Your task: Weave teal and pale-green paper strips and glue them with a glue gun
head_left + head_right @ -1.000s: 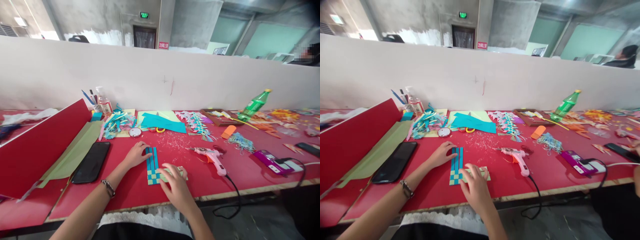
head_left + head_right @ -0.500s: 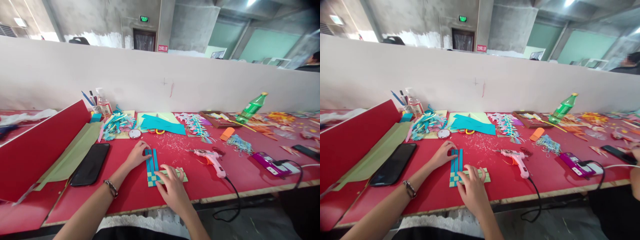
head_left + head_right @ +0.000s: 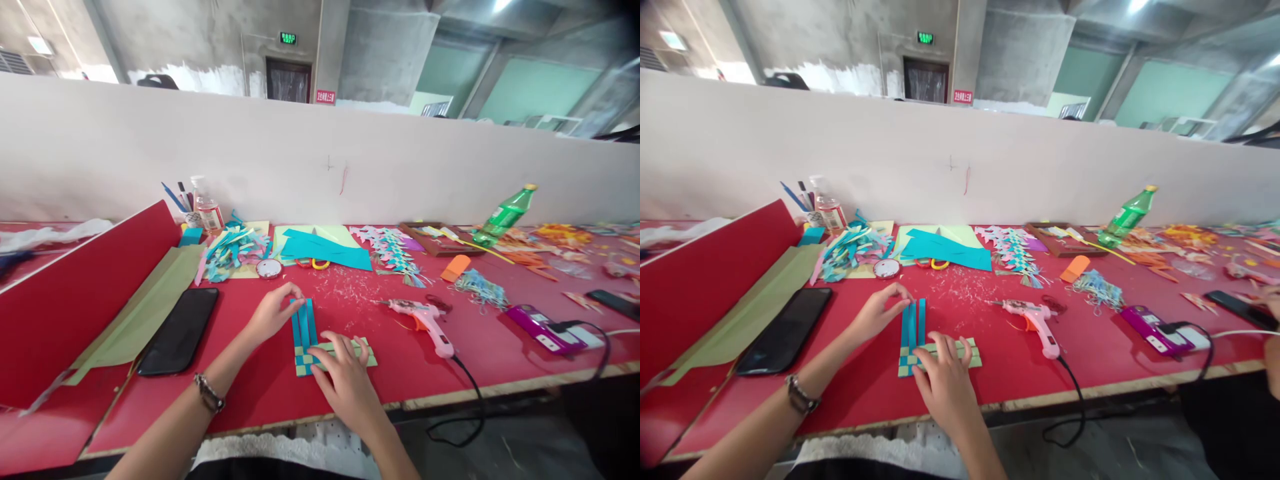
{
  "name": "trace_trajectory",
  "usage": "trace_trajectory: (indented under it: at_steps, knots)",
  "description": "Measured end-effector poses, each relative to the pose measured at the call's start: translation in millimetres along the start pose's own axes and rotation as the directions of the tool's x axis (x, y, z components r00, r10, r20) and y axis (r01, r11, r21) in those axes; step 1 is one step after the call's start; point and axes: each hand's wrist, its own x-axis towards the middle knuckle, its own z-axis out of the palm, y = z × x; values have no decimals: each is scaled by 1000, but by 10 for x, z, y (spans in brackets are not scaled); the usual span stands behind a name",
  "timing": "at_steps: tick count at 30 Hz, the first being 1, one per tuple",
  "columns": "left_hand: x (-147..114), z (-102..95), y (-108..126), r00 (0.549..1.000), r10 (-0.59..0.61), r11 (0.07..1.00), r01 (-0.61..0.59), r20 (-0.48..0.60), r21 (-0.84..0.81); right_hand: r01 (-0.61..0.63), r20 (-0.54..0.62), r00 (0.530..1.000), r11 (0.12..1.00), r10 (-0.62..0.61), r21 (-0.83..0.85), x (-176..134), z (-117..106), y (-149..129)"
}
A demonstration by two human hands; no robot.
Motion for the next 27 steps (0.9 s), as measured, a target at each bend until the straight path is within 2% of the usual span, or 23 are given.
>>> trace_trajectory:
  at_steps: [3, 6, 12, 18, 23, 27]
  knots:
    - [-130, 17, 164, 994, -65, 981, 80, 88, -175, -3, -10, 1000, 1000, 3, 13, -4, 5, 3]
    - [-263, 61, 265, 988, -134, 958, 148, 72, -246, -17, -30, 999, 1000, 18, 26, -18, 11, 16]
    - [-435, 127, 312, 983, -148, 961, 168, 105, -221, -16, -63, 998, 1000, 15, -21, -33, 41, 49]
    - [-479, 110, 313, 973, -9, 996, 29, 232, -83, -40, -65, 997, 999, 39, -6, -31, 63, 44]
    - [-490, 108, 378, 971, 11, 996, 10, 238, -86, -79, -94, 992, 995, 85, 69, -9, 38, 68]
    - [-541, 101, 478, 970, 0, 999, 11, 244, -46, -68, -63, 995, 992, 75, 107, -3, 7, 64]
